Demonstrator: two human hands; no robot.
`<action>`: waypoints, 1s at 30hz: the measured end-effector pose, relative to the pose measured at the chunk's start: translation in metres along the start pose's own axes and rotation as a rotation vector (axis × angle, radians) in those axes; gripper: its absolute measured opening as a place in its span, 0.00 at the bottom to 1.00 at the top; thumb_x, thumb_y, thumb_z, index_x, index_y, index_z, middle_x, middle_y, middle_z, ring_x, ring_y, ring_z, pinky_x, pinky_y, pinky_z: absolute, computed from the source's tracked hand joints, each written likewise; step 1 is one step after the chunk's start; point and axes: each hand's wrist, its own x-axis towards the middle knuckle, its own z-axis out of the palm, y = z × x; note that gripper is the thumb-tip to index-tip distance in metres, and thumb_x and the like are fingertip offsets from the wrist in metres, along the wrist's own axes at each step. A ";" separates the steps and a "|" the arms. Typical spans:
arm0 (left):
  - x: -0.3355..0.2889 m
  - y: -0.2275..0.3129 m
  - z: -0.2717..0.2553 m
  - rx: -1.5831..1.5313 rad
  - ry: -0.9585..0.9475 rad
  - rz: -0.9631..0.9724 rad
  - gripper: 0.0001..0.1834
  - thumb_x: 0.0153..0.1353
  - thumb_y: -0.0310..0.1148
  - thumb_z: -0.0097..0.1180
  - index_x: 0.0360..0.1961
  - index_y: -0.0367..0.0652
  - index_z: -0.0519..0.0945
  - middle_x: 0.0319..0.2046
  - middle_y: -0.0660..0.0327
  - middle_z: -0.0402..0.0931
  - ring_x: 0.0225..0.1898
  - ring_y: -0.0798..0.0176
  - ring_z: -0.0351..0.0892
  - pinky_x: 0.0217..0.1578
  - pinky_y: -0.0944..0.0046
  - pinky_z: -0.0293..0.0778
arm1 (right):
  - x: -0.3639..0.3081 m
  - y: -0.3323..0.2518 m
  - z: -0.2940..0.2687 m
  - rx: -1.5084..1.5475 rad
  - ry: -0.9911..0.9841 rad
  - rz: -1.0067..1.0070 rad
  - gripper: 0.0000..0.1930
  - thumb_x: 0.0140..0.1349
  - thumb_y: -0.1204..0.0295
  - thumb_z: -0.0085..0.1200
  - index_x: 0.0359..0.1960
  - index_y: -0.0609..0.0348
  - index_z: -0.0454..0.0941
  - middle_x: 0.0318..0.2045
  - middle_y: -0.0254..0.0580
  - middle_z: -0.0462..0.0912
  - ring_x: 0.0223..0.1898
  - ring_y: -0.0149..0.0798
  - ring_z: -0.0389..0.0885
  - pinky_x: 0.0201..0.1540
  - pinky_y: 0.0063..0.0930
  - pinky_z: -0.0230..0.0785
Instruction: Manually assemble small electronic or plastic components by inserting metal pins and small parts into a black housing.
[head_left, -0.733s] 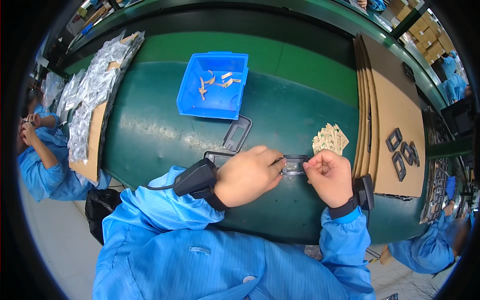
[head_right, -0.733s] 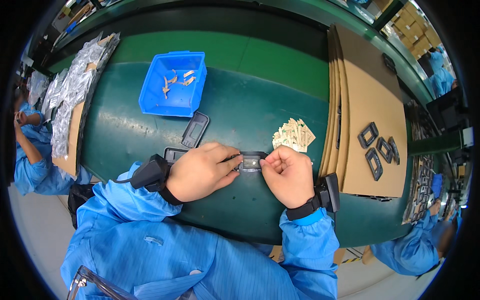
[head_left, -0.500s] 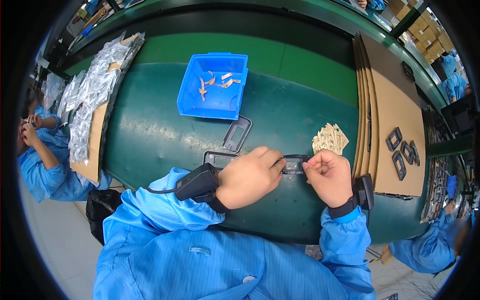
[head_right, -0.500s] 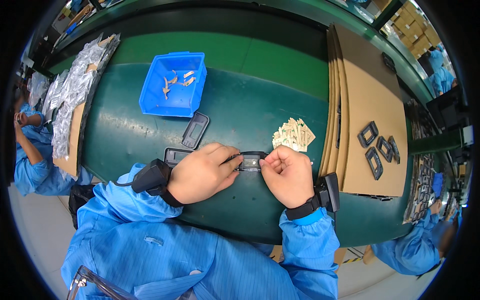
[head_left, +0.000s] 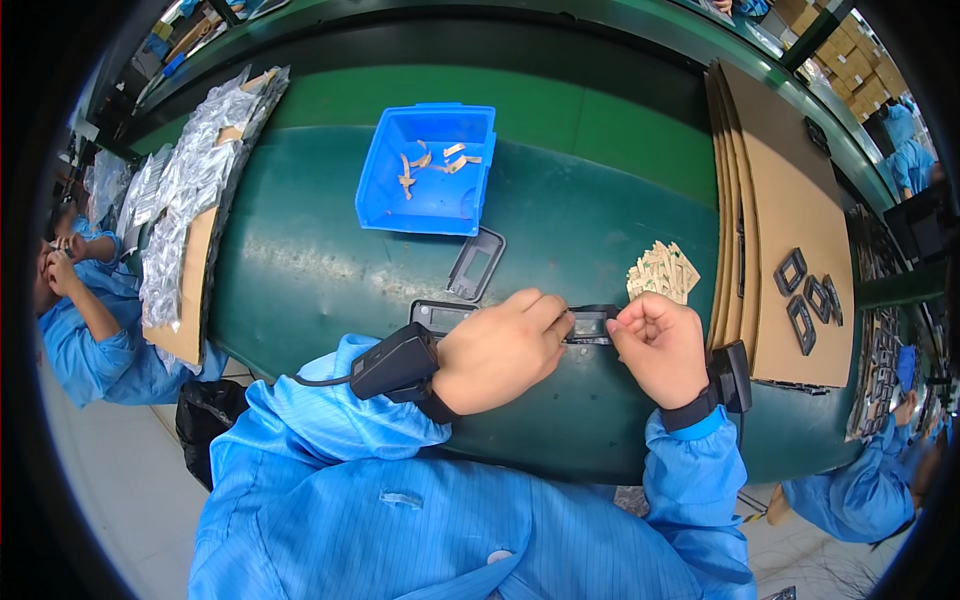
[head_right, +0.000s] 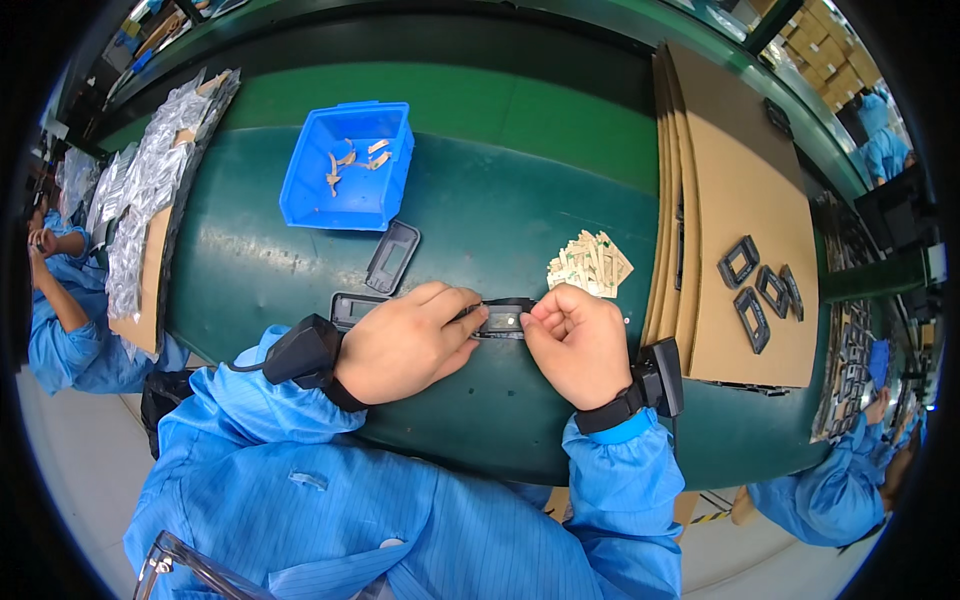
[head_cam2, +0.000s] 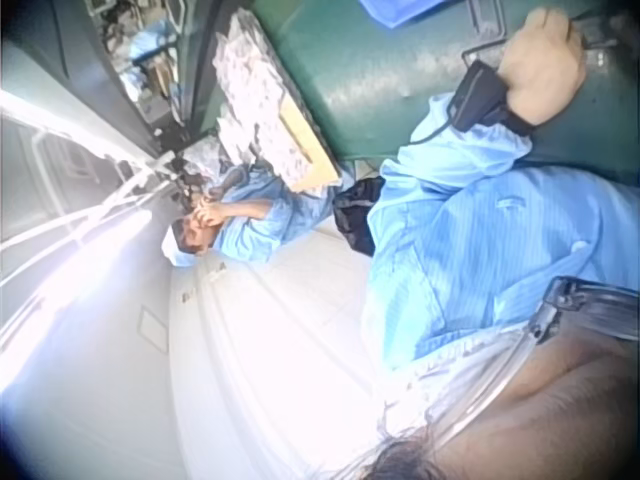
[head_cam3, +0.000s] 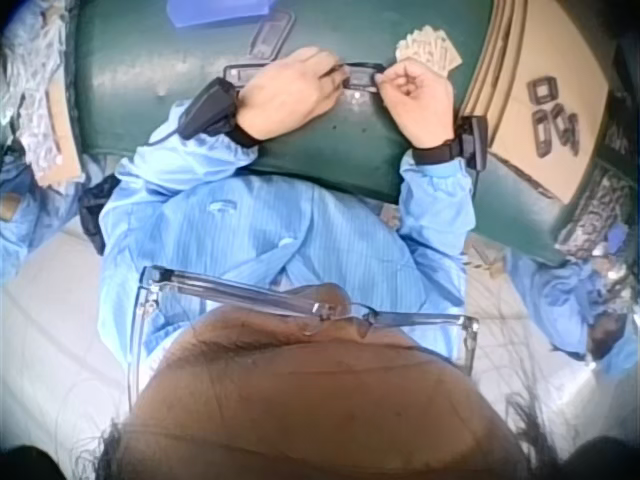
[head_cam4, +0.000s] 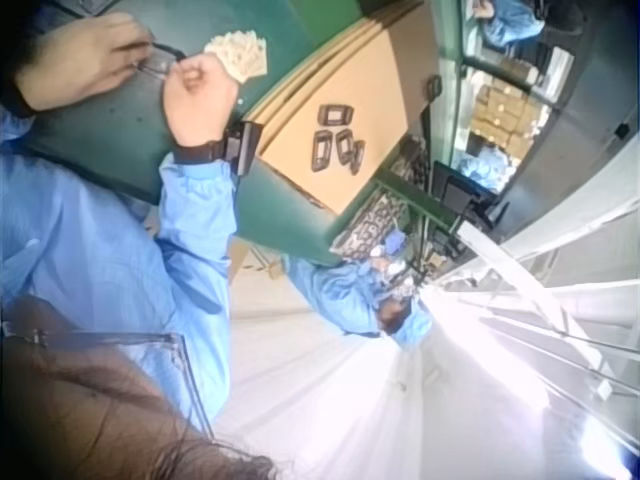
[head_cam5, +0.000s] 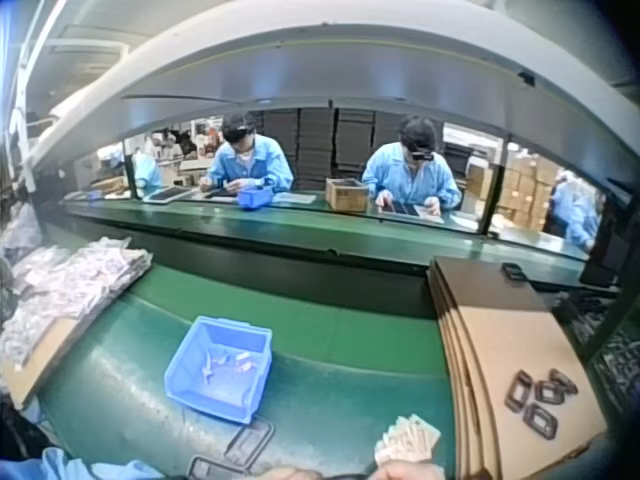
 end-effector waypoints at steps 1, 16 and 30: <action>0.001 0.000 -0.001 0.001 -0.001 0.001 0.14 0.53 0.32 0.59 0.39 0.37 0.83 0.35 0.63 0.73 0.38 0.62 0.74 0.34 0.65 0.78 | 0.000 0.000 -0.001 -0.008 0.004 0.000 0.06 0.56 0.82 0.60 0.24 0.63 0.76 0.18 0.29 0.78 0.19 0.17 0.72 0.23 0.14 0.65; 0.009 -0.008 -0.010 -0.041 -0.015 0.081 0.04 0.52 0.32 0.63 0.29 0.49 0.85 0.32 0.70 0.76 0.39 0.67 0.75 0.33 0.66 0.75 | 0.000 -0.002 0.005 -0.055 0.045 -0.095 0.07 0.56 0.82 0.60 0.23 0.62 0.75 0.16 0.28 0.75 0.17 0.16 0.69 0.20 0.14 0.61; 0.002 -0.004 -0.006 -0.190 -0.056 0.026 0.12 0.49 0.38 0.67 0.34 0.46 0.85 0.26 0.67 0.79 0.32 0.61 0.77 0.32 0.61 0.75 | 0.002 0.001 0.009 -0.131 0.185 -0.171 0.03 0.56 0.79 0.60 0.29 0.64 0.78 0.16 0.33 0.75 0.14 0.20 0.67 0.18 0.19 0.59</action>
